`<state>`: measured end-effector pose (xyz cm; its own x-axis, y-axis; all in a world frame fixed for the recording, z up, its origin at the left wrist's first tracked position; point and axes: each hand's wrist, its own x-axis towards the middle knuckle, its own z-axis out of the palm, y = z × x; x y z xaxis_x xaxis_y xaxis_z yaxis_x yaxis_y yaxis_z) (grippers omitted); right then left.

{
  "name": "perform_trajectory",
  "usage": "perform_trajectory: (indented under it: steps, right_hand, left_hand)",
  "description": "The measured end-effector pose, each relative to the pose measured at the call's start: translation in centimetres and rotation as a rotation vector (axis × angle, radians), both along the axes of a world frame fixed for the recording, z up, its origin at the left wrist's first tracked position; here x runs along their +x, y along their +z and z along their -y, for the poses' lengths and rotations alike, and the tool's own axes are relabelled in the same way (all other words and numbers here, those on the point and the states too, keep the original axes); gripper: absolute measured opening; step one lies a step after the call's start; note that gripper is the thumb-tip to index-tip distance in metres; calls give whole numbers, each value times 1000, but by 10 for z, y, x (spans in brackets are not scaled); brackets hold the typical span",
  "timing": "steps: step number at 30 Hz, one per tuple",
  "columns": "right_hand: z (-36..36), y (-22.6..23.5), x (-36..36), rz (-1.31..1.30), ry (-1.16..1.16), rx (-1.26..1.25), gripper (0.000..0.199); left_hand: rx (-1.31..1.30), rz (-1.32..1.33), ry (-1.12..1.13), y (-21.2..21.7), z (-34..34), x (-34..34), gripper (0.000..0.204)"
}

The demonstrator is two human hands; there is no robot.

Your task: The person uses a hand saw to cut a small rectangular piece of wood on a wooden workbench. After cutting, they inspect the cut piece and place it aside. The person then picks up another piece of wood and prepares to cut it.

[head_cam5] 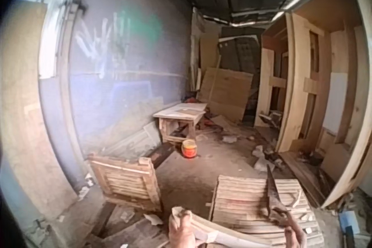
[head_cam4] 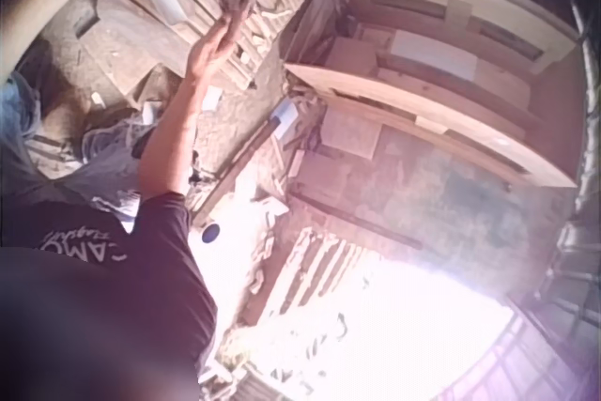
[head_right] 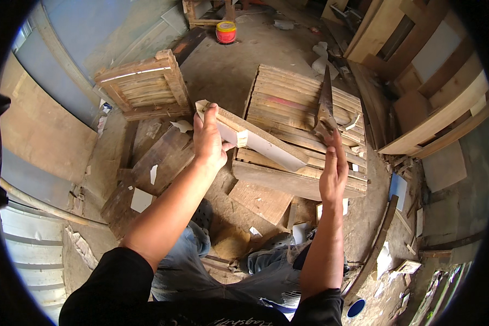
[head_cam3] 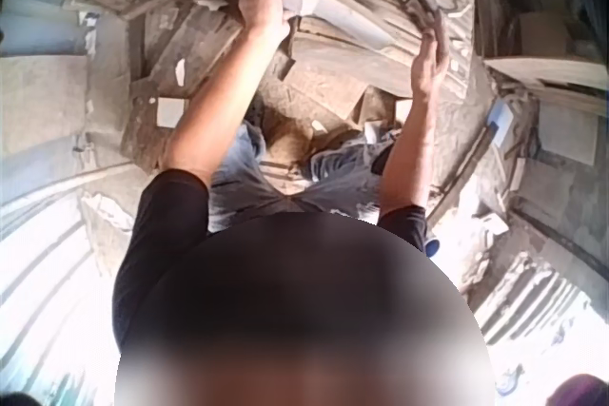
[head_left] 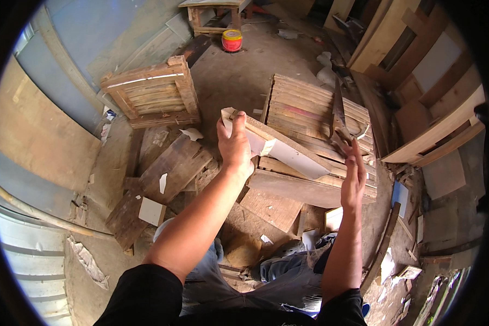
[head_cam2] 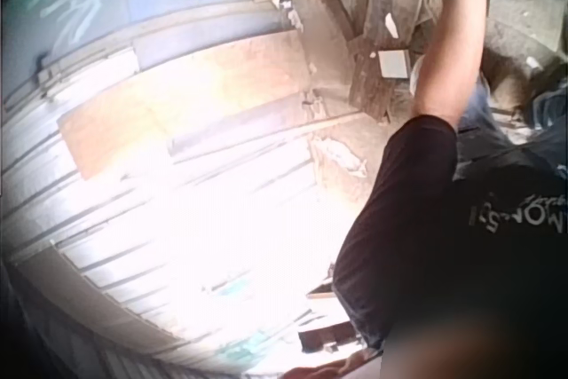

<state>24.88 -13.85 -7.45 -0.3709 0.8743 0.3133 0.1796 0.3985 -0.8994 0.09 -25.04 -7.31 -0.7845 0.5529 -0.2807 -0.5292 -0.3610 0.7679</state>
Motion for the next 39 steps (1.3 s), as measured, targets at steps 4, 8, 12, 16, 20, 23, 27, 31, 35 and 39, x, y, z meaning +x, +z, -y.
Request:
perform_trajectory:
  steps: [4, 8, 12, 16, 20, 23, 27, 31, 35, 39]
  right_hand:
    - [-19, -21, 4, 671, -126, 205, 78]
    - [-28, -29, -6, 848, -163, 334, 73]
    - [-47, -13, -21, 1095, -240, 306, 70]
    - [-72, -2, -28, 1189, -224, 360, 69]
    - [-92, -9, -32, 1121, -134, 261, 73]
    - [-98, 0, -30, 944, -249, 353, 69]
    - [-65, 38, -19, 203, -327, 185, 56]
    - [37, 65, -12, -432, -200, -75, 52]
    - [136, 65, -18, -431, -179, -157, 61]
    - [178, 55, -22, -189, -96, -65, 54]
  left_hand:
    - [42, -21, 62, -1, -3, 0, 58]
    - [77, -8, 95, -3, -4, 2, 56]
    - [63, -5, 96, -2, -3, 3, 57]
    - [57, 8, 118, 0, -4, 4, 58]
    - [66, 6, 118, 1, -4, 5, 62]
    - [62, 36, 128, 3, -2, 6, 68]
    - [26, 49, 125, 2, -1, 8, 74]
    - [65, 9, 132, -2, -1, 11, 76]
    - [105, -3, 146, -6, -1, 13, 79]
    - [-104, -1, 186, -5, -2, 13, 82]
